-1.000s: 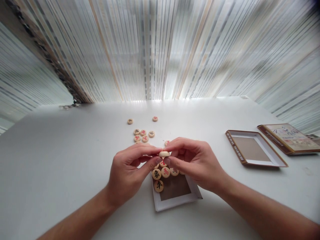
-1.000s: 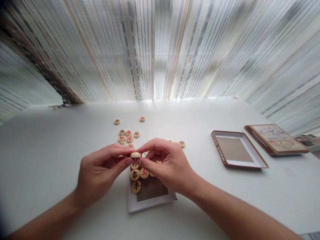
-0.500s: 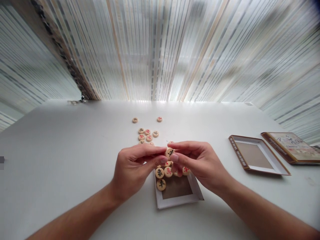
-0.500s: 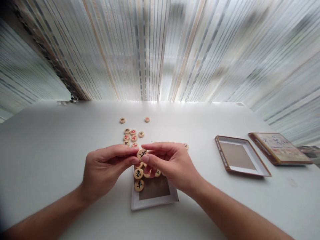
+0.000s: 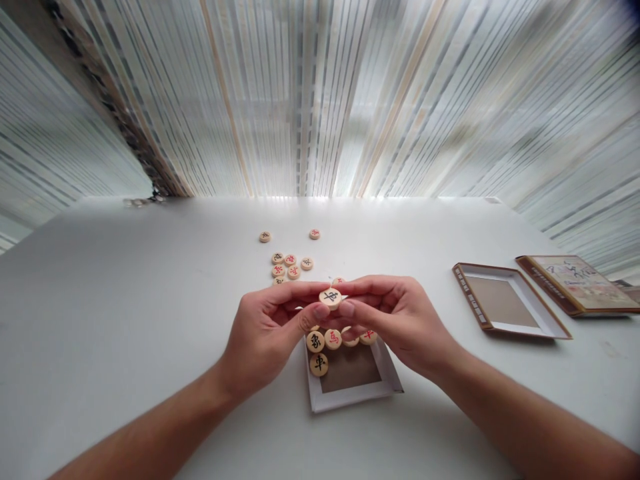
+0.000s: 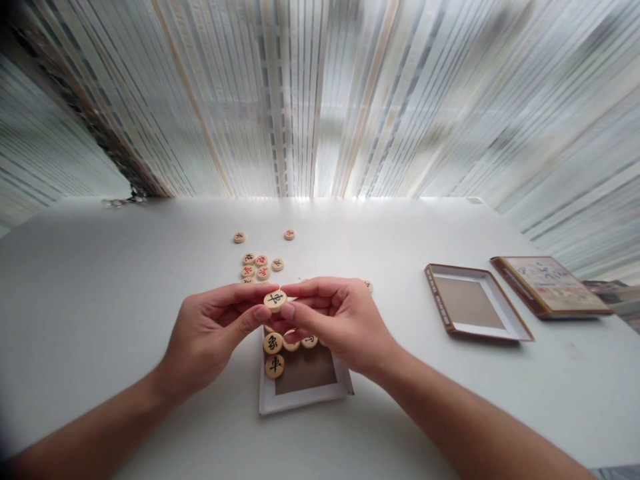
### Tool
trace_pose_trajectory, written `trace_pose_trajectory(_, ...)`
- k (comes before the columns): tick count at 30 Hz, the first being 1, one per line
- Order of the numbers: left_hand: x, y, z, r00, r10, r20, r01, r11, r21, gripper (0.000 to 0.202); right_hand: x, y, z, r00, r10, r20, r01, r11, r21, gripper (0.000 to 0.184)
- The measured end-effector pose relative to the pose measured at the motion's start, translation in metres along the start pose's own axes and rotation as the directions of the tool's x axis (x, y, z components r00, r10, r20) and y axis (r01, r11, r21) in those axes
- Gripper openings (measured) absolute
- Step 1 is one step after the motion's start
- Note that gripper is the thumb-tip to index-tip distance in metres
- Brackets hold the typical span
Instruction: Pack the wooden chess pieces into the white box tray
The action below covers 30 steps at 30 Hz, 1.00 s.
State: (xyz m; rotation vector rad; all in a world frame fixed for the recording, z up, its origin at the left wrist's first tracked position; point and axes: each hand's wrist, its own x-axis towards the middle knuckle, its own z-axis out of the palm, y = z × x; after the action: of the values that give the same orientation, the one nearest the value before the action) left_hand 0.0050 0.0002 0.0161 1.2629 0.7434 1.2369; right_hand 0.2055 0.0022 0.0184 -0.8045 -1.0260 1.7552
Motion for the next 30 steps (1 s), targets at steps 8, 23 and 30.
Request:
trace_pose_trajectory(8, 0.001, 0.002, -0.001, 0.999, 0.008, 0.045, -0.010, 0.998, 0.058, 0.019, 0.001, 0.001, 0.002, 0.992, -0.126, 0.018, 0.126, 0.992, -0.024, 0.029)
trace_pose_trajectory(23, -0.006, -0.003, -0.008, 0.990, -0.017, 0.142, -0.009, 0.984, 0.178, 0.030, -0.002, -0.003, 0.009, 0.967, -0.253, 0.025, 0.254, 0.961, -0.108, 0.027)
trace_pose_trajectory(30, -0.001, 0.003, -0.005, 0.987, 0.072, 0.140, -0.118, 0.928, 0.353, 0.027, -0.001, -0.003, 0.007, 0.984, -0.179, -0.006, 0.177, 0.977, -0.121, 0.035)
